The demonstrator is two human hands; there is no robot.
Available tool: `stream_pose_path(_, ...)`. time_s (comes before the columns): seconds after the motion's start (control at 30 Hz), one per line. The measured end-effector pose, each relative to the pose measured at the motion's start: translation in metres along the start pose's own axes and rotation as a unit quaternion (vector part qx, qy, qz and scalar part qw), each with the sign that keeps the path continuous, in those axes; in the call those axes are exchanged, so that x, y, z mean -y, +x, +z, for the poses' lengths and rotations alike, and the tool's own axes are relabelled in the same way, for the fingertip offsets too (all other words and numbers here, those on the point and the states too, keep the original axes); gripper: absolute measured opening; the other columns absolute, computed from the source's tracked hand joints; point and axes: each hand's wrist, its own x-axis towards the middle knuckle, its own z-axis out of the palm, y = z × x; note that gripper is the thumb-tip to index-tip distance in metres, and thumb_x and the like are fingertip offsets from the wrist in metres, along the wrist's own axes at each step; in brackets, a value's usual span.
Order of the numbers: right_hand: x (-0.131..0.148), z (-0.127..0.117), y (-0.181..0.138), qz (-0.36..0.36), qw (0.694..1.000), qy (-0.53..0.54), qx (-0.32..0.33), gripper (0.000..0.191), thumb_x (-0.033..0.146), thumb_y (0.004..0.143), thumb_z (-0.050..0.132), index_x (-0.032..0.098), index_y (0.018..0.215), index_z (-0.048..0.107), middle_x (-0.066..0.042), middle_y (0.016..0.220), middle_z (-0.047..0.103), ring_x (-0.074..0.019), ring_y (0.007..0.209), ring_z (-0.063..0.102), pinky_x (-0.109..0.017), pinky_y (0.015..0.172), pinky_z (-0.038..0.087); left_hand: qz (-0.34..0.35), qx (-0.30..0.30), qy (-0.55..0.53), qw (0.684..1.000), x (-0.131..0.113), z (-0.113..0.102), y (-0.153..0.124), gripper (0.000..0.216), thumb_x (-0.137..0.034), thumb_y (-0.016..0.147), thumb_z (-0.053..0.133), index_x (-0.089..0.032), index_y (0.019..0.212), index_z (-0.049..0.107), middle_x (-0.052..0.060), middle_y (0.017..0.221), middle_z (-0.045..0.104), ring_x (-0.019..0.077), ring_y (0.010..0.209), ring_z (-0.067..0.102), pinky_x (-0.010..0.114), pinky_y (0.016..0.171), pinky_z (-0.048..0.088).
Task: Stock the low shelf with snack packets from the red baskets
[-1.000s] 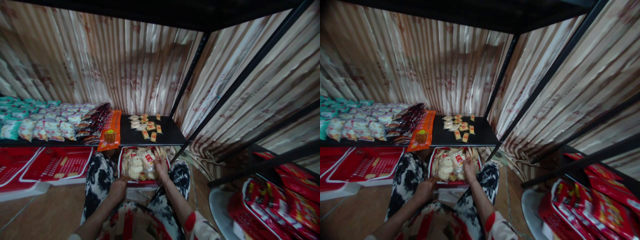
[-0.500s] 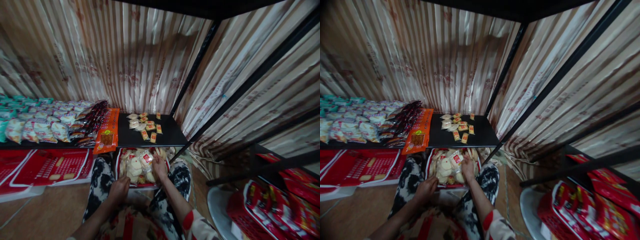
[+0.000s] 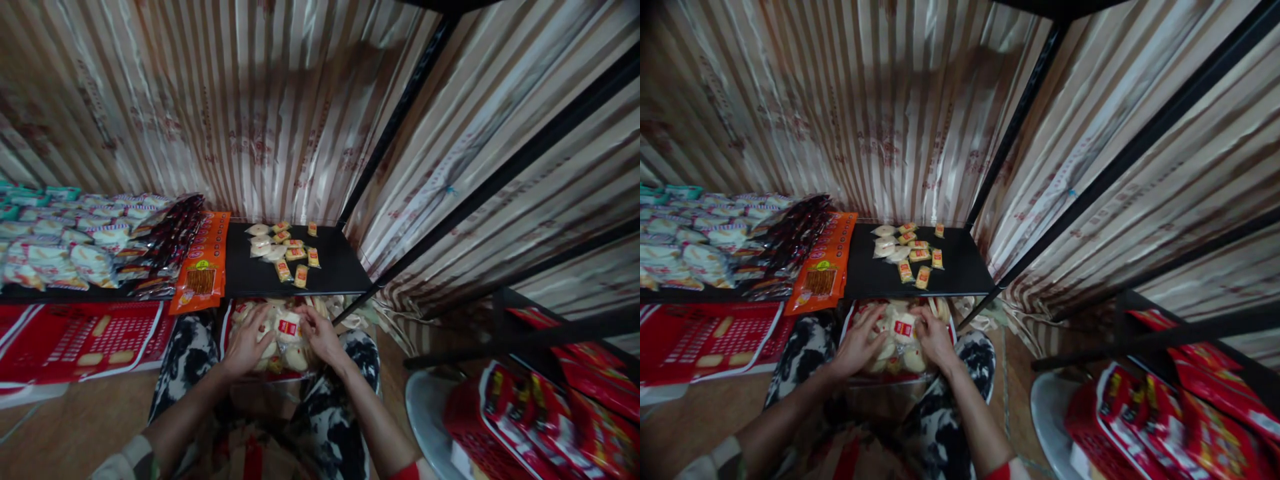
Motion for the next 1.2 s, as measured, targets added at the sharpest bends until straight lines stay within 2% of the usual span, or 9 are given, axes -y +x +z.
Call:
stream_pose_path(0.1, 0.020, -0.007, 0.001, -0.018, 0.997, 0.011, 0.068, 0.027, 0.024, 0.083, 0.044, 0.021, 0.106, 0.057, -0.002, 0.087, 0.065, -0.0163, 0.080, 0.060, -0.029, 0.072, 0.048, -0.003, 0.047, -0.023, 0.999, -0.015, -0.009, 0.013, 0.059, -0.031, 0.080, 0.051, -0.023, 0.135, 0.033, 0.008, 0.128, 0.051, 0.0176, 0.098, 0.058, 0.035, 0.092, 0.043)
stream_pose_path(0.23, 0.035, -0.006, 0.009, -0.026, 0.994, 0.077, 0.077, 0.033, 0.027, 0.081, 0.050, 0.023, 0.114, 0.053, -0.004, 0.103, 0.063, -0.0165, 0.091, 0.059, -0.031, 0.081, 0.046, -0.008, 0.056, -0.037, 0.998, -0.019, -0.015, 0.020, 0.039, -0.026, 0.078, 0.051, -0.023, 0.116, 0.056, 0.005, 0.116, 0.061, 0.0197, 0.107, 0.054, 0.033, 0.093, 0.040)
stream_pose_path(0.33, 0.032, -0.001, 0.021, 0.001, 0.984, 0.172, 0.036, 0.045, 0.032, 0.077, 0.058, 0.024, 0.119, 0.048, -0.006, 0.110, 0.060, -0.0159, 0.091, 0.059, -0.031, 0.081, 0.046, -0.036, 0.013, -0.087, 0.995, -0.013, -0.018, 0.025, 0.030, -0.027, 0.076, 0.052, -0.021, 0.105, 0.062, 0.004, 0.104, 0.065, 0.0180, 0.094, 0.058, 0.029, 0.084, 0.044)
stream_pose_path(0.47, 0.022, 0.005, 0.038, 0.049, 0.961, 0.272, -0.027, 0.055, 0.041, 0.068, 0.069, 0.023, 0.115, 0.048, -0.004, 0.094, 0.064, -0.0152, 0.079, 0.061, -0.031, 0.074, 0.048, -0.110, -0.057, -0.199, 0.972, 0.000, -0.024, 0.042, 0.030, -0.033, 0.074, 0.053, -0.017, 0.099, 0.061, 0.004, 0.087, 0.066, 0.0154, 0.072, 0.060, 0.026, 0.065, 0.047)
stream_pose_path(0.6, 0.025, 0.014, 0.055, 0.081, 0.947, 0.311, -0.018, 0.055, 0.045, 0.064, 0.071, 0.022, 0.109, 0.050, -0.001, 0.076, 0.065, -0.0160, 0.073, 0.063, -0.030, 0.070, 0.049, -0.176, -0.100, -0.328, 0.923, 0.009, -0.030, 0.062, 0.038, -0.039, 0.070, 0.056, -0.015, 0.099, 0.056, 0.000, 0.068, 0.062, 0.0121, 0.055, 0.056, 0.022, 0.049, 0.043)
stream_pose_path(0.73, 0.038, 0.028, 0.077, 0.092, 0.951, 0.297, -0.007, 0.050, 0.050, 0.061, 0.072, 0.020, 0.097, 0.055, 0.000, 0.073, 0.065, -0.0156, 0.066, 0.062, -0.028, 0.062, 0.048, -0.225, -0.134, -0.382, 0.886, 0.013, -0.036, 0.079, 0.041, -0.040, 0.067, 0.058, -0.014, 0.099, 0.053, -0.003, 0.062, 0.059, 0.0076, 0.046, 0.050, 0.018, 0.041, 0.037)
stream_pose_path(0.93, 0.054, 0.041, 0.123, 0.081, 0.960, 0.269, -0.010, 0.045, 0.055, 0.060, 0.068, 0.020, 0.084, 0.055, 0.003, 0.063, 0.058, -0.0113, 0.055, 0.053, -0.024, 0.055, 0.044, -0.249, -0.134, -0.367, 0.886, 0.021, -0.048, 0.107, 0.038, -0.036, 0.073, 0.055, -0.014, 0.103, 0.052, -0.002, 0.065, 0.060, 0.0077, 0.048, 0.053, 0.016, 0.041, 0.039)
stream_pose_path(1.03, 0.057, 0.040, 0.149, 0.075, 0.962, 0.263, -0.024, 0.041, 0.054, 0.061, 0.066, 0.020, 0.079, 0.053, 0.004, 0.058, 0.052, -0.0099, 0.052, 0.048, -0.023, 0.052, 0.041, -0.242, -0.134, -0.302, 0.912, 0.031, -0.056, 0.123, 0.035, -0.031, 0.076, 0.052, -0.013, 0.107, 0.052, 0.005, 0.087, 0.064, 0.0093, 0.058, 0.058, 0.017, 0.044, 0.043)
stream_pose_path(1.2, 0.055, 0.038, 0.195, 0.060, 0.971, 0.227, -0.042, 0.030, 0.047, 0.067, 0.060, 0.020, 0.071, 0.048, 0.006, 0.057, 0.045, -0.0090, 0.051, 0.043, -0.022, 0.051, 0.038, -0.215, -0.183, -0.141, 0.949, 0.042, -0.066, 0.142, 0.037, -0.019, 0.077, 0.048, -0.015, 0.114, 0.050, 0.012, 0.117, 0.056, 0.0095, 0.069, 0.060, 0.028, 0.073, 0.052)
